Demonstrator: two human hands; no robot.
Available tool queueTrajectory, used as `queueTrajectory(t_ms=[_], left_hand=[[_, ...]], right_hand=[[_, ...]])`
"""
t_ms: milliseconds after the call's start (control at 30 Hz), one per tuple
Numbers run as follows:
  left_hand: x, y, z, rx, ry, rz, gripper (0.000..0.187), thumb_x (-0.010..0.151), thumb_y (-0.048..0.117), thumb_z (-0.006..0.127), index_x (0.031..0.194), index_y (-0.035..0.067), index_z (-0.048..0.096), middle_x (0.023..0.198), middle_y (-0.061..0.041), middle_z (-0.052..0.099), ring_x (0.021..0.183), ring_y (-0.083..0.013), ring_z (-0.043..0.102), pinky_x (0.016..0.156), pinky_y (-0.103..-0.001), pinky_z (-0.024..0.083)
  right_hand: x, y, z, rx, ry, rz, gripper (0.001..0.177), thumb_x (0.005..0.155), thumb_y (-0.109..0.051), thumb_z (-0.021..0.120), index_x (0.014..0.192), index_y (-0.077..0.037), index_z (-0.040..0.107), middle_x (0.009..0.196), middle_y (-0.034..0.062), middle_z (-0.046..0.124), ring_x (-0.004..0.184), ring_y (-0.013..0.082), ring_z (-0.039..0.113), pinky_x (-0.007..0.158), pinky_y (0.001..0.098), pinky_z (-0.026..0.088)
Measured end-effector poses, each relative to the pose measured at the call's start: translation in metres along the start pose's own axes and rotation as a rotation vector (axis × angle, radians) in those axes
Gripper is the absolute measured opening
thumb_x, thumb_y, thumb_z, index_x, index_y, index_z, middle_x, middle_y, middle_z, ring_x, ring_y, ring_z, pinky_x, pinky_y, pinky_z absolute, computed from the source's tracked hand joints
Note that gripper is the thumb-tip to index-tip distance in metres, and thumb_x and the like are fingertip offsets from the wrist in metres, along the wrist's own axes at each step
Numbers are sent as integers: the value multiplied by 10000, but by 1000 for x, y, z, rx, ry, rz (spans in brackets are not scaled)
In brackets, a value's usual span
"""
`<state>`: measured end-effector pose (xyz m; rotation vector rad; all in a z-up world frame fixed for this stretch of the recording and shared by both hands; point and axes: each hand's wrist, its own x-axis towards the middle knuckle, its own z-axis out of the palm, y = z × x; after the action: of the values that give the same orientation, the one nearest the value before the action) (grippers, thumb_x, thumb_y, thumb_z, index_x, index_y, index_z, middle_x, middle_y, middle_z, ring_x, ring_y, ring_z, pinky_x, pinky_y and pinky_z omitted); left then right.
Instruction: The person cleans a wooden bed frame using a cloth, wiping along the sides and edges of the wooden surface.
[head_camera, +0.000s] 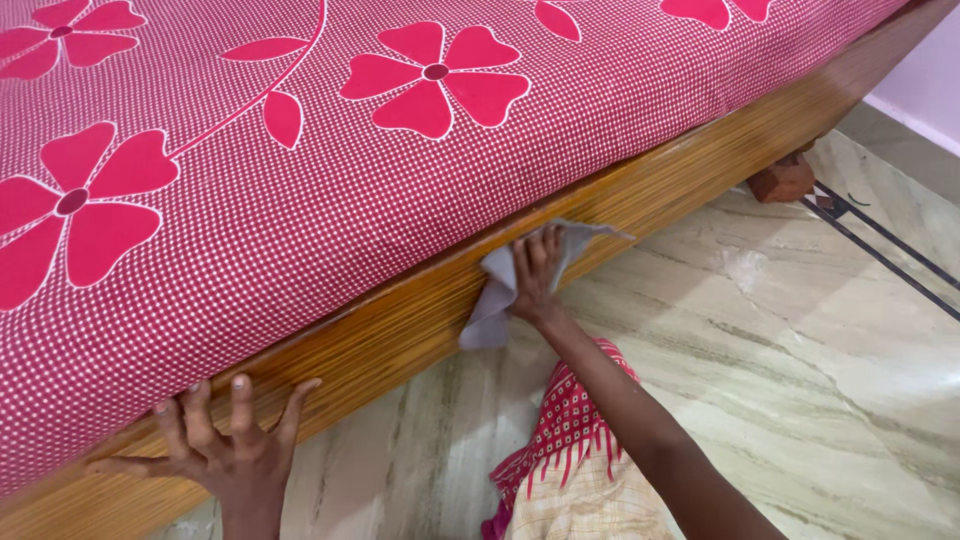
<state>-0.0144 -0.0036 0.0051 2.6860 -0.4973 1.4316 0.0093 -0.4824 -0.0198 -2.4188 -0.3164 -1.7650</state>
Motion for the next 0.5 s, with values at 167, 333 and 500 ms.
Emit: queueTrajectory(t_ms=[167,333,500], left_hand=[[7,-3,3,-9,66,-6,948,887,827,686,1627,348,335,1641,-47,327,1595,-304,175,1161,-835,-15],[1,-7,8,-18,92,-42,814,885,852,610,1552,428,414,1620,22,355,1575,-229,215,1166,-825,-21],[0,-8,4,-26,61,-50,734,921,828,622,1512,433,439,1604,26,385,1578,-236,228,1162,-832,-28]], right_hand=[[-33,-48,29,8,-220,-400,409,984,-246,678,1340,-52,627,1439,124,475,1504,337,371,1253,521,305],[39,-107,21,165,-193,-790,322,1002,-227,675,1258,-33,699,1441,85,585,1402,227,501,1176,413,467],[89,-150,6,121,-197,-816,177,1012,-160,667,1164,-69,670,1442,114,606,1413,213,511,1156,410,469]])
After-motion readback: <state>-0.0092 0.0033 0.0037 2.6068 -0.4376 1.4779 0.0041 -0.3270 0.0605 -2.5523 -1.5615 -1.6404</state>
